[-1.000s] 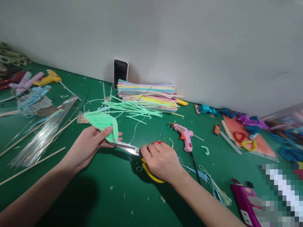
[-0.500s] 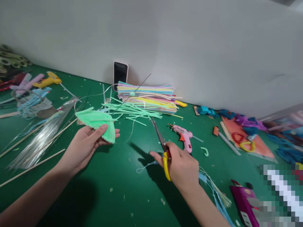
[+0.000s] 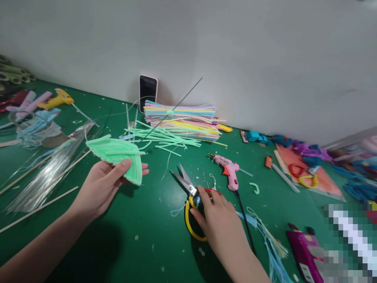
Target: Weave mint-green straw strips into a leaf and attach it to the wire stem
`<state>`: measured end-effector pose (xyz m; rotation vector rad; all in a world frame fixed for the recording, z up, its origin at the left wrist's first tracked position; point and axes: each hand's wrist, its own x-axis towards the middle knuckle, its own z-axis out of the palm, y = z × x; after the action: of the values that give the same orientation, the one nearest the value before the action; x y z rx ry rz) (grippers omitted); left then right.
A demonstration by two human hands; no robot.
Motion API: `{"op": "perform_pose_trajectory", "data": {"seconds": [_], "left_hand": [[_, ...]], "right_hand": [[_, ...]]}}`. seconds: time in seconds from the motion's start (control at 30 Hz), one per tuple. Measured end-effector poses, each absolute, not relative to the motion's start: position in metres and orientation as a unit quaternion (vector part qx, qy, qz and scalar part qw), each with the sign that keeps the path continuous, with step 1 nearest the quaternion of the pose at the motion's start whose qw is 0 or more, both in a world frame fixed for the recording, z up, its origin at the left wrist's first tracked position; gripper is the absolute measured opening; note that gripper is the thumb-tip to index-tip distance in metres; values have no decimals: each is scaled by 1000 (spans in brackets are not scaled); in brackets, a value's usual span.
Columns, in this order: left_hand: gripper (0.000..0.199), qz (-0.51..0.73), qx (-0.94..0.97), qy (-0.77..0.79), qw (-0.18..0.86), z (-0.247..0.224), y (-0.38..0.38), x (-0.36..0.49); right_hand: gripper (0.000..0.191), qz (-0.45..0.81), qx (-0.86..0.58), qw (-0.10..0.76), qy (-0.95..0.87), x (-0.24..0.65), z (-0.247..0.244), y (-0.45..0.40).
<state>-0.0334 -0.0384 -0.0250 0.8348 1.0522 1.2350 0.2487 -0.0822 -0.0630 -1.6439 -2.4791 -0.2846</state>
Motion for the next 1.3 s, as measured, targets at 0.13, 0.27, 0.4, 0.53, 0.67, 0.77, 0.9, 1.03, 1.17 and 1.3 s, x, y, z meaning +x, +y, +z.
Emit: {"op": "perform_pose_trajectory", "data": {"seconds": [0.13,0.27,0.4,0.53,0.67,0.77,0.9,1.03,1.17,1.3], "left_hand": [[26,516,369,474,610,-26,-39,-31],[27,480,416,502,587,-28,-43,-27],[28,441,486,547,519,-33,-44,-25],[28,441,494,550,509,-37,-42,-25],[28,482,429,520,560,-35,-39,-27],[28,533,374,472,594,-34,-36,-31],[26,571,353,446,592,-33,-33,-36],[28,534,361,436,628,-36,-36,-34],[33,444,414,444,659,-37,-43,-24],[28,394,479,447,644,-37,-47,-14]], "right_hand": [[24,-62,-538,205,-815,218,-12,-83],[15,-42,-453,333,-826,171,12,-60],[19,-75,-434,318,-839,144,3,-32],[10,-47,-438,316,-841,149,0,-33],[6,22,-473,314,-823,173,3,-60],[11,125,-515,227,-817,191,-2,-79],[10,187,-542,188,-798,206,-13,-82],[32,369,-557,332,-666,203,-25,-63],[35,576,-457,424,-529,182,-39,-52],[22,609,-419,501,-450,161,-52,-58]]}}
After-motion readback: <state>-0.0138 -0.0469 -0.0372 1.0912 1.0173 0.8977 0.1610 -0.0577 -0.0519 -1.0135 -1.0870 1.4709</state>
